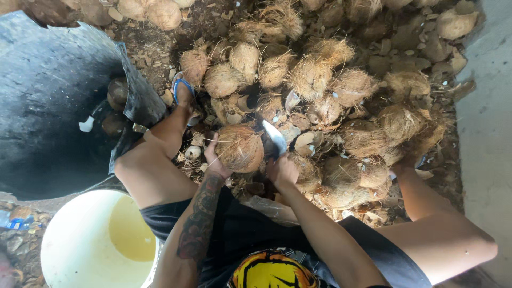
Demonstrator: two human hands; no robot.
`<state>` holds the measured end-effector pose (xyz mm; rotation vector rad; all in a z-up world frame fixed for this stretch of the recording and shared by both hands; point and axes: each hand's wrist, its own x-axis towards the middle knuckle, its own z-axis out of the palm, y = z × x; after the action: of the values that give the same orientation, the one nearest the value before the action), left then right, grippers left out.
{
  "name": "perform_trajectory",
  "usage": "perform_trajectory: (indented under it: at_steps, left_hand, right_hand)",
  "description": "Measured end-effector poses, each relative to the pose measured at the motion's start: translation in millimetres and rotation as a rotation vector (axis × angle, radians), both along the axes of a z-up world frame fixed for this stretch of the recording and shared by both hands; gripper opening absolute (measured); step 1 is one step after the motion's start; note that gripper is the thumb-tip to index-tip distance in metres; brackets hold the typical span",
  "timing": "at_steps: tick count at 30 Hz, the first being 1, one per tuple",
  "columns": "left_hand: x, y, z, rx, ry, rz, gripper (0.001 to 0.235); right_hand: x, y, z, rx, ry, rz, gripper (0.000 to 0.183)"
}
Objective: The person sits on the ground and uses a machete to peel the husk off coconuts. They hold the coconut in one hand and strike the husk with the machete in the other, rotating the coconut to remove the husk completely. The peeled coconuts are placed into a black bucket.
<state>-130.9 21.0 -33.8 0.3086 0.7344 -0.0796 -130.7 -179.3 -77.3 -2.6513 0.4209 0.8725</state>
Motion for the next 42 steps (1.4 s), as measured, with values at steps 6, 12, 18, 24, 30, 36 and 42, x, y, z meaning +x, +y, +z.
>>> perform_trajectory:
  at_steps: [6, 12, 18, 24, 30, 36, 42]
  left_hand:
    - [-2.0, 1.0, 5.1, 0.005, 0.002, 0.017, 0.080]
    - [-5.4, 2.6, -12.2, -0.005, -0.037, 0.042, 0.077]
    - [4.8, 10.3, -25.5, -0.039, -0.035, 0.073, 0.069]
    - [6.3, -2.7, 0.4, 0.018, -0.023, 0.056, 0.077]
    - [5.2, -2.5, -18.1, -0.008, -0.032, 0.090, 0.067]
    - [4.3, -0.2, -14.8, 0.019, -0.010, 0.076, 0.066]
    - [14.9, -0.5, 13.5, 0.023, -0.032, 0.034, 0.062]
  right_hand:
    - [65.8, -38.0, -86.6, 0.109, -0.110, -0.079, 0.071]
    - [39.1, -22.1, 15.6, 0.350, -0.169, -0.163, 0.044]
    - [52.4, -49.3, 145.1, 0.394, -0.696, -0.133, 0.018]
    - [96.4, -74.5, 163.9, 0.178, -0.734, 0.048, 0.018]
    - [108.1, -62.5, 106.9, 0.182, -0.629, 0.149, 0.016]
    - [105.0, -65.2, 85.1, 0.298, -0.340, -0.034, 0.042]
    - [74.2, -83.3, 59.9, 0.426, -0.368, 0.066, 0.052]
